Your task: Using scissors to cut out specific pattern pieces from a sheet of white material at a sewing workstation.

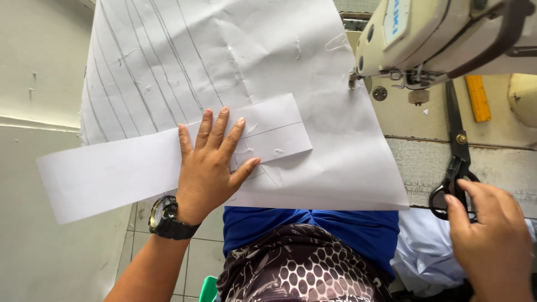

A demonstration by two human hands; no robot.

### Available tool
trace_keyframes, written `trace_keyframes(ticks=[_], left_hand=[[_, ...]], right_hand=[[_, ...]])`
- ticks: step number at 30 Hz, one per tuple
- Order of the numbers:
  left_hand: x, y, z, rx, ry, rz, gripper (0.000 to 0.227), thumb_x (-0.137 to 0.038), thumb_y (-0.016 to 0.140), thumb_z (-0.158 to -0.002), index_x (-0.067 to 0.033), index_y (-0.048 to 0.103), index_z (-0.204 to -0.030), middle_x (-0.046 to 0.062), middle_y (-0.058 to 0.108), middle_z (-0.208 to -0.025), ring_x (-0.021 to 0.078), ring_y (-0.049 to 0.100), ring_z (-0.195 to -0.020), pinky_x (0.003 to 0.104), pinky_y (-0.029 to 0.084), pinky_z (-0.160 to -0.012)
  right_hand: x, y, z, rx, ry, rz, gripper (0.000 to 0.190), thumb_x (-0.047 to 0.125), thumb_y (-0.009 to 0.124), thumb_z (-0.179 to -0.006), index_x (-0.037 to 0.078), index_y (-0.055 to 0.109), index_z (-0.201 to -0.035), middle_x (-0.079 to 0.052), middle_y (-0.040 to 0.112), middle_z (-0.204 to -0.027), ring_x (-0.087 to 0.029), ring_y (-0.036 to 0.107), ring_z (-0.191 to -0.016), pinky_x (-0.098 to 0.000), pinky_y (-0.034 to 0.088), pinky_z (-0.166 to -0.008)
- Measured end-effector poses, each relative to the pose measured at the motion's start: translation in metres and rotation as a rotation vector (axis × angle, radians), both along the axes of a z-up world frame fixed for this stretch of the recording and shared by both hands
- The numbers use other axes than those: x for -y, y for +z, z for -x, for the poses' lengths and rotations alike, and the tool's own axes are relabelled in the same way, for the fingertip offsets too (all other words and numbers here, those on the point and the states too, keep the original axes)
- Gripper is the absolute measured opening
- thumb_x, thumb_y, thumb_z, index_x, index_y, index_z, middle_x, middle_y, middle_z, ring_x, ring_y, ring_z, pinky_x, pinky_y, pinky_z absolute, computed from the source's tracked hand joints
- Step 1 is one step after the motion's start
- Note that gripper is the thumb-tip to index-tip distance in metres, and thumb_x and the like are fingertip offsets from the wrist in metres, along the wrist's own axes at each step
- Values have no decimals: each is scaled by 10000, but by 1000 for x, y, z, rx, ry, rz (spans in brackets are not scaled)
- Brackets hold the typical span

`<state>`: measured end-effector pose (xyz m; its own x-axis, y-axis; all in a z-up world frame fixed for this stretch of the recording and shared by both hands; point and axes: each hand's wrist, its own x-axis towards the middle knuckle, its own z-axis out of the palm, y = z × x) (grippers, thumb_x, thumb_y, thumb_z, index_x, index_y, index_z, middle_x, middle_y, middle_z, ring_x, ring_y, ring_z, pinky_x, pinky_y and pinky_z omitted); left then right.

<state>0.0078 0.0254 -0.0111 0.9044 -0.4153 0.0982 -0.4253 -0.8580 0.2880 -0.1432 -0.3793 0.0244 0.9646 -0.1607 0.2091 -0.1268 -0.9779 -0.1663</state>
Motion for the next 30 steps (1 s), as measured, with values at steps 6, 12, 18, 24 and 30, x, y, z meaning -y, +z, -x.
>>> trace_keyframes(ticks=[6,12,18,24,30], left_hand=[[17,7,-1,-19,104,95,730,-631,565,-893,-66,536,-1355,215,316,-1587,382,119,-1488,820,15,-1058],[25,-11,-4,-2,149,36,708,-645,503,-921,-165,427,-1436,175,274,-1609,370,94,-1494,844,-22,-1035],[24,-13,-7,6,109,-19,733,-645,433,-966,-179,412,-1532,171,159,-1644,345,-32,-1493,852,-48,-1016],[27,-8,-3,-31,108,-18,723,-638,451,-954,-171,439,-1506,192,194,-1629,366,-4,-1488,862,-17,-1005],[28,-9,3,-2,92,-10,718,-632,460,-958,-169,443,-1507,200,195,-1629,367,-1,-1492,855,-19,-1018]], right_hand=[[21,-13,3,-92,-54,74,429,38,800,-954,-23,752,-1376,-199,708,-1192,-311,696,-917,-390,572,-803],[42,-15,9,-185,-206,-754,673,-197,620,-865,-156,388,-1496,-330,562,-1004,-317,510,-648,-366,404,-509],[67,-55,75,-640,-157,-1379,1052,-312,623,-575,144,522,-1518,-272,805,-885,-320,774,-602,-430,644,-445],[-51,-52,79,-726,-52,-1533,853,-8,896,-635,83,600,-1428,-206,810,-751,-250,787,-598,-335,571,-511],[-106,-51,58,-609,-144,-1561,845,1,789,-669,63,514,-1465,-195,678,-815,-256,682,-711,-359,527,-620]])
